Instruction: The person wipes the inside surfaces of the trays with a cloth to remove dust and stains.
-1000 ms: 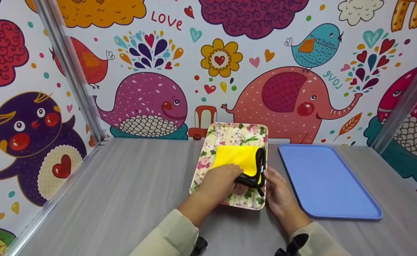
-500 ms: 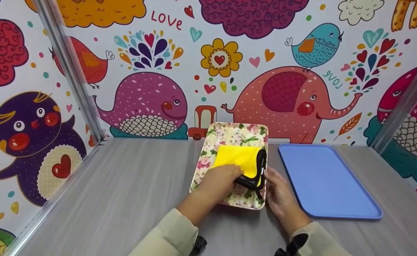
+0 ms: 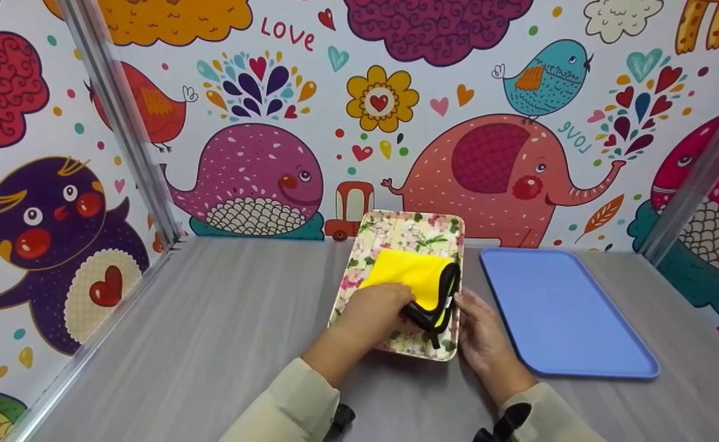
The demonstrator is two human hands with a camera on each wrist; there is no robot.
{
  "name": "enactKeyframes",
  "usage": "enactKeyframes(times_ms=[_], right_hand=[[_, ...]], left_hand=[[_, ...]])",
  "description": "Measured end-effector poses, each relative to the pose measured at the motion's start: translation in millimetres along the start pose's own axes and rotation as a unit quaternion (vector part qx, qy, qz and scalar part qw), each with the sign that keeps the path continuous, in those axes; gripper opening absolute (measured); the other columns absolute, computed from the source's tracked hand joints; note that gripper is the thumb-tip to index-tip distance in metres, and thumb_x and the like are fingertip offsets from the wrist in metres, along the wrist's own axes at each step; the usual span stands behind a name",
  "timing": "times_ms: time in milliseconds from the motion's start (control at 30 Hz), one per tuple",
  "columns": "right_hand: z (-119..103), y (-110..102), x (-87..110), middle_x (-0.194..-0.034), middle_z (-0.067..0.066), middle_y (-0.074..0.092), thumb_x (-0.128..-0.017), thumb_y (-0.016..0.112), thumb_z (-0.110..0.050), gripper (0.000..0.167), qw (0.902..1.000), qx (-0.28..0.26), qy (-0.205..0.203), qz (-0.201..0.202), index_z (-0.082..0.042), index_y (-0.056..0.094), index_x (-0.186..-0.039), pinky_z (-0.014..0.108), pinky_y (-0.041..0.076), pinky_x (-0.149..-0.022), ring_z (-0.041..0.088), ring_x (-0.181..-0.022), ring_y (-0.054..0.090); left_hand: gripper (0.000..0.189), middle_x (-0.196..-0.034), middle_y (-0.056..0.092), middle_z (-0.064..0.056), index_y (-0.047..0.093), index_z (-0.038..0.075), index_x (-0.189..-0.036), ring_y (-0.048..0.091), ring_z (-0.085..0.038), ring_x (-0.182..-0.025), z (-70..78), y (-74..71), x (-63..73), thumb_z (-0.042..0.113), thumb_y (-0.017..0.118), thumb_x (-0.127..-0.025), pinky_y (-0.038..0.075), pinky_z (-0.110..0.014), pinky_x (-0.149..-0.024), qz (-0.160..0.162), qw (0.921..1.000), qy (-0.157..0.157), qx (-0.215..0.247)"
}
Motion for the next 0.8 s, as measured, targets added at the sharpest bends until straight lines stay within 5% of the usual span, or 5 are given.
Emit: enactKeyframes(times_ms=[167, 400, 800], right_hand=[[-0.5, 0.6, -0.8, -0.092, -0.001, 0.078, -0.107, 0.048, -0.006, 0.028, 1.0, 0.003, -0.004, 0.0, -0.019, 0.072, -0.105, 0.023, 0.061, -0.064, 0.009, -0.076, 0.074], [1.3, 2.2, -0.3, -0.086, -0.001, 0.076, -0.109, 0.045, -0.007, 0.026, 0.9999, 0.001, -0.001, -0.011, -0.018, 0.068, -0.11, 0.021, 0.056, -0.051, 0.008, -0.065, 0.07], [-1.3, 1.0, 1.6, -0.089, -0.001, 0.077, -0.108, 0.048, -0.007, 0.026, 1.0, 0.0, 0.001, -0.008, -0.018, 0.071, -0.107, 0.021, 0.058, -0.058, 0.009, -0.07, 0.071]], left_hand=[[0.03, -0.107, 0.078, 0.005, 0.077, 0.024, -0.118, 0.069, -0.016, -0.095, -3.3, -1.3, 0.9, 0.021, 0.082, -0.089, 0.059, -0.034, -0.099, 0.002, 0.9998, -0.004, -0.02], [0.05, -0.109, 0.077, 0.004, 0.075, 0.024, -0.122, 0.067, -0.017, -0.094, -8.9, -0.8, 4.7, 0.012, 0.091, -0.076, 0.059, -0.036, -0.099, -0.015, 0.9997, -0.016, -0.012], [0.021, -0.098, 0.078, 0.002, 0.078, 0.02, -0.111, 0.067, -0.018, -0.087, -21.5, -2.6, 3.0, 0.014, 0.079, -0.091, 0.06, -0.035, -0.094, -0.012, 0.999, -0.041, -0.007]])
Point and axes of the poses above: each hand's wrist, its own x-axis away from the middle knuckle, its own y-axis out of the palm, z = x × y, the point moved 8 cm from there along -x, towards the middle knuckle
